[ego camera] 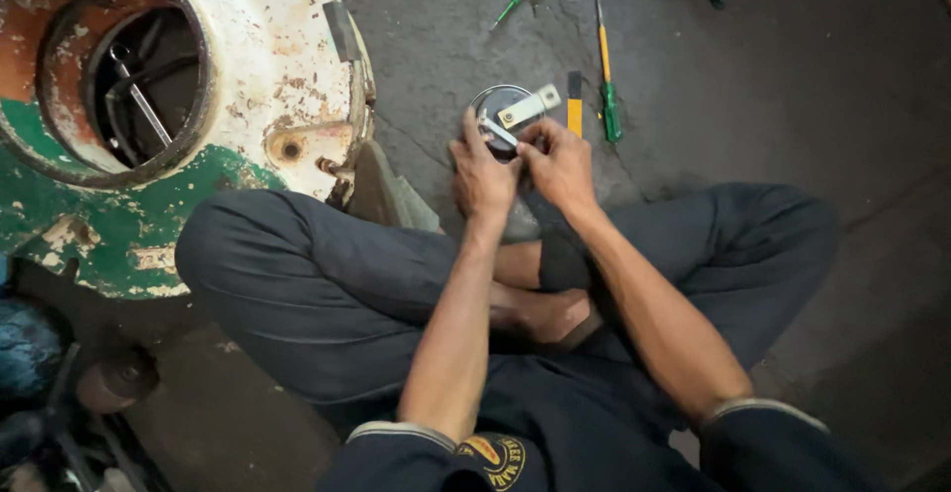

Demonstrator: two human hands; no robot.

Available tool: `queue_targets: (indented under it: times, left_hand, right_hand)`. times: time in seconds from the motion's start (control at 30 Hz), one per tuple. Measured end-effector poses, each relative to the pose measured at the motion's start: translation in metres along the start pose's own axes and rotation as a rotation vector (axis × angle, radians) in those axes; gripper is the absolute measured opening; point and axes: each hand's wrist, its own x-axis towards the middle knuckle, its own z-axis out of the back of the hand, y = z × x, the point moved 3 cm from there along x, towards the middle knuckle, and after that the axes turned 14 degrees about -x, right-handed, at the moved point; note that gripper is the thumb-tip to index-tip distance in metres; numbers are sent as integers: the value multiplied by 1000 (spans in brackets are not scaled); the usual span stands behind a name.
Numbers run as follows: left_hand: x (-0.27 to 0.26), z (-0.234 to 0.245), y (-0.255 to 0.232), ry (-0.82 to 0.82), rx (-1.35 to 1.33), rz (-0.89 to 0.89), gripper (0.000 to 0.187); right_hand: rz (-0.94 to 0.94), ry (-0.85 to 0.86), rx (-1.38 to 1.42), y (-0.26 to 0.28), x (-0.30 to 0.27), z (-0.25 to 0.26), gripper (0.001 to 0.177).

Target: The person sits on the floor and uses a screwdriver and wrench to disassemble and reassemble a circular metal component. They remove a metal plate, adjust internal parts, and then reattach the plate using the tools.

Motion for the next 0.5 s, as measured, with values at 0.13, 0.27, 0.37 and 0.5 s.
queue_targets:
  times: [0.13, 0.27, 0.37, 0.5]
  left_hand:
    - [-1, -13, 18, 54, -42, 80, 83]
    - [14, 10, 43, 458, 15, 7, 54]
    - [30, 38, 36, 510, -4, -118, 42]
    - [66, 52, -14, 280, 343, -287, 19]
  right_hand:
    - [-166, 105, 237, -7, -1, 4, 8]
    - [-226, 112, 266, -17, 2, 14, 7]
    - [-256, 149, 310, -18, 2, 12, 8]
    - [-230, 154, 283, -22, 0, 15, 8]
